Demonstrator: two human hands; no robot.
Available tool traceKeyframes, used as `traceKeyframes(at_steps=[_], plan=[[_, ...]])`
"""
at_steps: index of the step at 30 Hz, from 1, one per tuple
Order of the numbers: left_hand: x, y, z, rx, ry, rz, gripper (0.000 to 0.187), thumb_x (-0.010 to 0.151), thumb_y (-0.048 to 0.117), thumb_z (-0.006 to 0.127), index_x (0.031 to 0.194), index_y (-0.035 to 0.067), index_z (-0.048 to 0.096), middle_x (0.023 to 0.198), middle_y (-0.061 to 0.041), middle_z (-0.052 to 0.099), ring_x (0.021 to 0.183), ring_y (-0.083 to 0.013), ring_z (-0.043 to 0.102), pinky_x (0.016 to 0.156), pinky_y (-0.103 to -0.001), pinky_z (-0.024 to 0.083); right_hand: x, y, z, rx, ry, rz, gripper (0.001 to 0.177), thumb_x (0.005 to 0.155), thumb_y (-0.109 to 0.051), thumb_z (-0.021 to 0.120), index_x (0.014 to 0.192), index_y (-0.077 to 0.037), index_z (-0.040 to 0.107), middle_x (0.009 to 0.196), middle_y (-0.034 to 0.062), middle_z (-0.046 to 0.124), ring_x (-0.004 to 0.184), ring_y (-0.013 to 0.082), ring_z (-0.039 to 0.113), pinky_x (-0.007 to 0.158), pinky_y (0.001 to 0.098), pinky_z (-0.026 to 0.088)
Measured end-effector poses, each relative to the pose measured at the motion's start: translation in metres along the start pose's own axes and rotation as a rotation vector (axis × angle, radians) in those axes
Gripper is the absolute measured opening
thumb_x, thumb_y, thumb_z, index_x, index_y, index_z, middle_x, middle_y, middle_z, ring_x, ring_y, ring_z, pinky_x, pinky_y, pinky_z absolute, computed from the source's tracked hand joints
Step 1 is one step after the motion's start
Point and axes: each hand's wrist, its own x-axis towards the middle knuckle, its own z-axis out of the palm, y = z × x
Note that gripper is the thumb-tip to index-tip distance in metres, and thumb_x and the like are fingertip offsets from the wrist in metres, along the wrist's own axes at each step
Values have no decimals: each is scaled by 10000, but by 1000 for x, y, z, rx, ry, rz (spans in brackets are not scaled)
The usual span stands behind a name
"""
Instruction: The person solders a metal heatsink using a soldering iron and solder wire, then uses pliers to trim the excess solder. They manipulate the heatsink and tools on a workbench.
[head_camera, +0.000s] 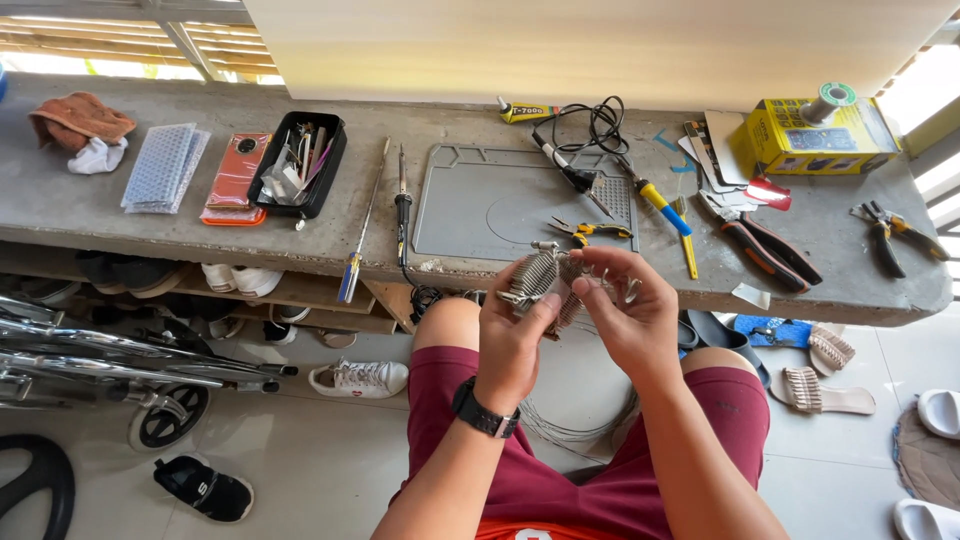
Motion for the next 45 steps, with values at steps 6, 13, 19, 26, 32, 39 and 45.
traceKeyframes(at_steps=[6,13,19,26,32,39,45], plan=[[-10,-2,6,102,-86,148,643,968,-1,913,1555,-38,653,1330,-263,804,1264,-267,757,1045,-492,702,-4,-2,0,91,96,60,218,1071,-72,885,1286,-70,853,1093,116,880,937,59,717,878,257,648],[-4,-3,8,154,-120,232,668,971,3,918,1573,-40,631,1350,-259,795,1278,-257,758,1076,-461,685,-5,2,8,320,121,190,279,1060,-35,843,1334,-15,796,1129,151,874,840,40,724,748,182,656],[-5,2,8,137,-210,282,634,987,-81,857,1569,-66,605,1332,-303,801,1241,-293,790,1042,-464,699,-3,22,13,540,250,143,203,985,93,891,1164,93,796,1047,267,856,792,155,804,650,225,696],[-10,-2,7,158,-231,262,642,997,4,881,1567,-88,600,1329,-309,788,1251,-311,788,1049,-473,701,-3,17,7,434,271,85,187,937,139,920,1082,89,813,1018,260,855,854,125,782,717,263,668],[-11,-2,8,186,-220,235,640,1010,51,890,1567,-90,606,1330,-298,786,1257,-287,767,1064,-486,687,0,16,4,371,259,76,193,916,144,931,1060,76,823,1024,254,862,885,125,785,778,276,666],[-15,13,19,207,-141,111,597,980,65,928,1517,-42,690,1251,-204,801,1160,-189,740,941,-406,710,0,15,-2,273,231,91,180,931,119,919,1061,28,836,1034,212,869,922,89,755,809,279,643],[-12,8,24,78,-48,-72,576,958,59,925,1491,-7,717,1166,-120,773,1000,-142,797,806,-298,741,0,25,-9,186,203,91,181,939,111,907,1080,19,842,1029,212,868,918,92,756,807,296,648]])
